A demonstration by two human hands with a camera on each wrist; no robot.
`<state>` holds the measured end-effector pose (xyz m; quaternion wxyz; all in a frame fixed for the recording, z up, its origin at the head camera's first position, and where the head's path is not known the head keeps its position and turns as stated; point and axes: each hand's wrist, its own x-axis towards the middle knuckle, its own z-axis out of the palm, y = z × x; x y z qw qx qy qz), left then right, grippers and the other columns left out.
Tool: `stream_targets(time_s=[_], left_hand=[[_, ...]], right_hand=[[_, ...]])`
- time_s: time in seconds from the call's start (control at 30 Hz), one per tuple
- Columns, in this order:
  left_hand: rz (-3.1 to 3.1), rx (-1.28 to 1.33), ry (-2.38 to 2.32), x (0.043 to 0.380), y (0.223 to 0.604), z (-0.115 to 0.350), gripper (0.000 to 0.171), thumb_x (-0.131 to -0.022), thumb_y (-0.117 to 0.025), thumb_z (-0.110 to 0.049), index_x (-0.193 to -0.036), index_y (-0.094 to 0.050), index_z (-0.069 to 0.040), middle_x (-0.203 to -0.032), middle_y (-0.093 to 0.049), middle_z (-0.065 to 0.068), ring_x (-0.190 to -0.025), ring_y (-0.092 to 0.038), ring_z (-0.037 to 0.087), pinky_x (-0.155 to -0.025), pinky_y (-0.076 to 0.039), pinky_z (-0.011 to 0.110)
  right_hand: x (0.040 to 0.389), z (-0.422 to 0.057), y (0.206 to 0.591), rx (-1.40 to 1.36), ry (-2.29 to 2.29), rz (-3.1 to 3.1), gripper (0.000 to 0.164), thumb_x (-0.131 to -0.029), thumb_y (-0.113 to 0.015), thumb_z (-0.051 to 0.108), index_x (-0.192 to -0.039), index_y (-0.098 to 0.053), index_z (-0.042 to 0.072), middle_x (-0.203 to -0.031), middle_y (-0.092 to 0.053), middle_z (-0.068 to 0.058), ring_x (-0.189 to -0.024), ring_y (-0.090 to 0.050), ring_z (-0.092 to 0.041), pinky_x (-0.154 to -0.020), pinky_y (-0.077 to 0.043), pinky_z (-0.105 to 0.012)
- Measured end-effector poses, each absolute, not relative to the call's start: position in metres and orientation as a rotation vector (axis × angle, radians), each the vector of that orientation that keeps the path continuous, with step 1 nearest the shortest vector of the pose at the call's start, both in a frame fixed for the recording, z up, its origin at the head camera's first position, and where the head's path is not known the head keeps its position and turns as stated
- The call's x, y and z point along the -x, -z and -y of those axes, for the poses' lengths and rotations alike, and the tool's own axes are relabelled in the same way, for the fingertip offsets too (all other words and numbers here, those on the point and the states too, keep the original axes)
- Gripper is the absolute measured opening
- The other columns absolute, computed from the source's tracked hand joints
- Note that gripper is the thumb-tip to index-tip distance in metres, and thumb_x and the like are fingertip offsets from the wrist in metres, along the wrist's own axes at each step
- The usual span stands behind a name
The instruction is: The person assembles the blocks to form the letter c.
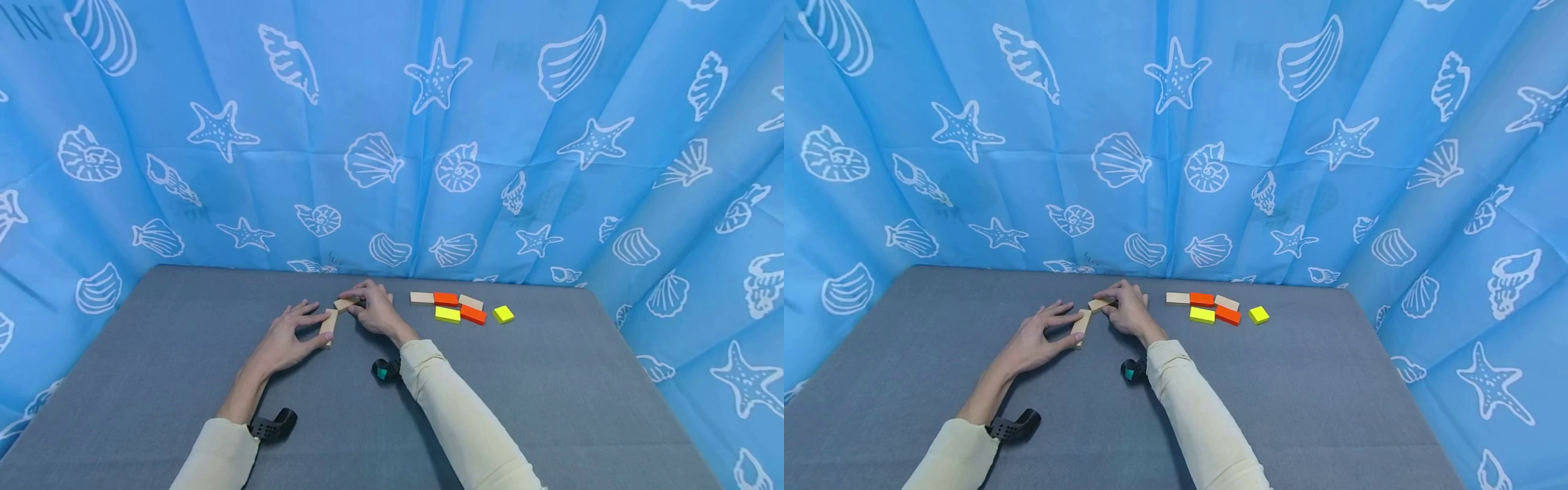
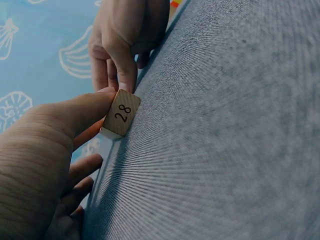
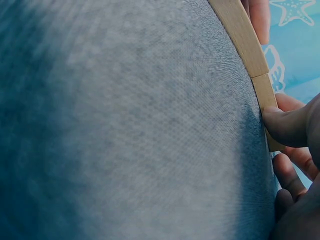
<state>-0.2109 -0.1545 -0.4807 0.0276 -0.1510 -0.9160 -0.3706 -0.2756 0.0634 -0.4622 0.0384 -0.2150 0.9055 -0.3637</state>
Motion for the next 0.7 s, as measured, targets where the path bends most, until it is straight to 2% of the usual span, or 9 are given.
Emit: stream_targets(time_s=[0.23,0.47,0.7], left_hand=[[2.834,0.465,1.147,0.212,0.479,0.154,0.052,-0.092,-0.075,-0.043,-0.136,-0.068,-0.015,-0.150,-0.051,0.018,-0.148,-0.032,0.040,-0.118,-0.016,0.067],[2.838,0.470,1.142,0.212,0.480,0.154,0.053,-0.092,-0.075,-0.043,-0.136,-0.068,-0.016,-0.150,-0.051,0.017,-0.148,-0.032,0.040,-0.119,-0.014,0.066],[2.821,0.491,1.154,0.212,0.481,0.156,0.054,-0.092,-0.074,-0.044,-0.136,-0.067,-0.016,-0.151,-0.050,0.018,-0.148,-0.031,0.041,-0.119,-0.014,0.065]], right_hand=[[0.277,-0.065,0.463,0.673,1.154,-2.755,0.032,-0.097,-0.068,0.007,-0.128,-0.072,0.016,-0.127,-0.058,-0.007,-0.109,-0.051,-0.025,-0.095,-0.033,-0.048],[0.276,-0.074,0.459,0.679,1.223,-2.729,0.036,-0.097,-0.069,0.005,-0.132,-0.069,0.012,-0.131,-0.057,-0.010,-0.114,-0.055,-0.027,-0.105,-0.036,-0.052],[0.272,-0.097,0.452,0.634,1.285,-2.775,0.039,-0.095,-0.071,0.006,-0.133,-0.068,0.011,-0.130,-0.060,-0.011,-0.114,-0.056,-0.030,-0.102,-0.041,-0.050]])
